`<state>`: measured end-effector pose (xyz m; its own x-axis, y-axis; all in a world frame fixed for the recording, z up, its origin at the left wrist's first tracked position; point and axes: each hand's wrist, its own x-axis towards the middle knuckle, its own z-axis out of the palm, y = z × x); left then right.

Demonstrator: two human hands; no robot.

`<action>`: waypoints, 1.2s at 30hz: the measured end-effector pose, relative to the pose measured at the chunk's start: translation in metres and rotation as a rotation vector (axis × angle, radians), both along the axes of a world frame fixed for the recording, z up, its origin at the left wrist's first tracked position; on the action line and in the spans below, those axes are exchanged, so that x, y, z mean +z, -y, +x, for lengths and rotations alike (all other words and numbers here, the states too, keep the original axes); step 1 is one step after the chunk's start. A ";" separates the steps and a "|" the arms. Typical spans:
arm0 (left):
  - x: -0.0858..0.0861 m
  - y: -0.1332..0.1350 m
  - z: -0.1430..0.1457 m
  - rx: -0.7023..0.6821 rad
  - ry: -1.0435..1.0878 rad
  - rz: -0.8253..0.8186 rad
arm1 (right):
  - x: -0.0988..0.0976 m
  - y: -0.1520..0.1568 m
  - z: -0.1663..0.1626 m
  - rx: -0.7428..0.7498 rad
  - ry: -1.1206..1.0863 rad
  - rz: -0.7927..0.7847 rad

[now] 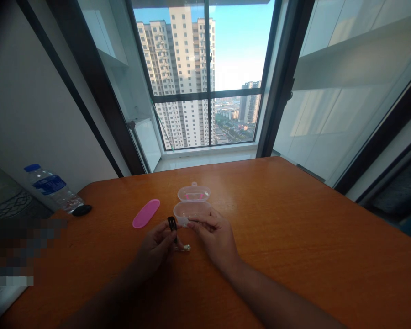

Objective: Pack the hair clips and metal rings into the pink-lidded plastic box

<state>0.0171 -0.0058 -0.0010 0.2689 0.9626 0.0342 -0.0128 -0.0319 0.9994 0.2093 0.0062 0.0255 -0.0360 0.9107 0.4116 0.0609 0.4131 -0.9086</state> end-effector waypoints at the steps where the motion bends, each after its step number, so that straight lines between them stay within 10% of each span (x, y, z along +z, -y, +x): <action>1: 0.000 0.000 0.000 0.011 -0.014 -0.002 | 0.000 0.000 0.000 0.008 0.005 -0.006; 17: 0.013 -0.001 -0.006 0.173 -0.201 0.163 | -0.002 -0.004 -0.003 -0.011 -0.169 -0.321; 27: 0.010 -0.001 -0.006 0.209 -0.210 0.145 | -0.004 -0.003 -0.004 0.012 -0.162 -0.262; 36: -0.002 -0.004 -0.009 0.189 0.132 0.081 | -0.003 0.000 -0.007 0.192 -0.303 -0.238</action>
<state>0.0082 -0.0016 -0.0032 0.0725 0.9881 0.1359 -0.1295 -0.1257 0.9836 0.2022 0.0067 0.0229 -0.1239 0.9700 0.2092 -0.2808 0.1679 -0.9450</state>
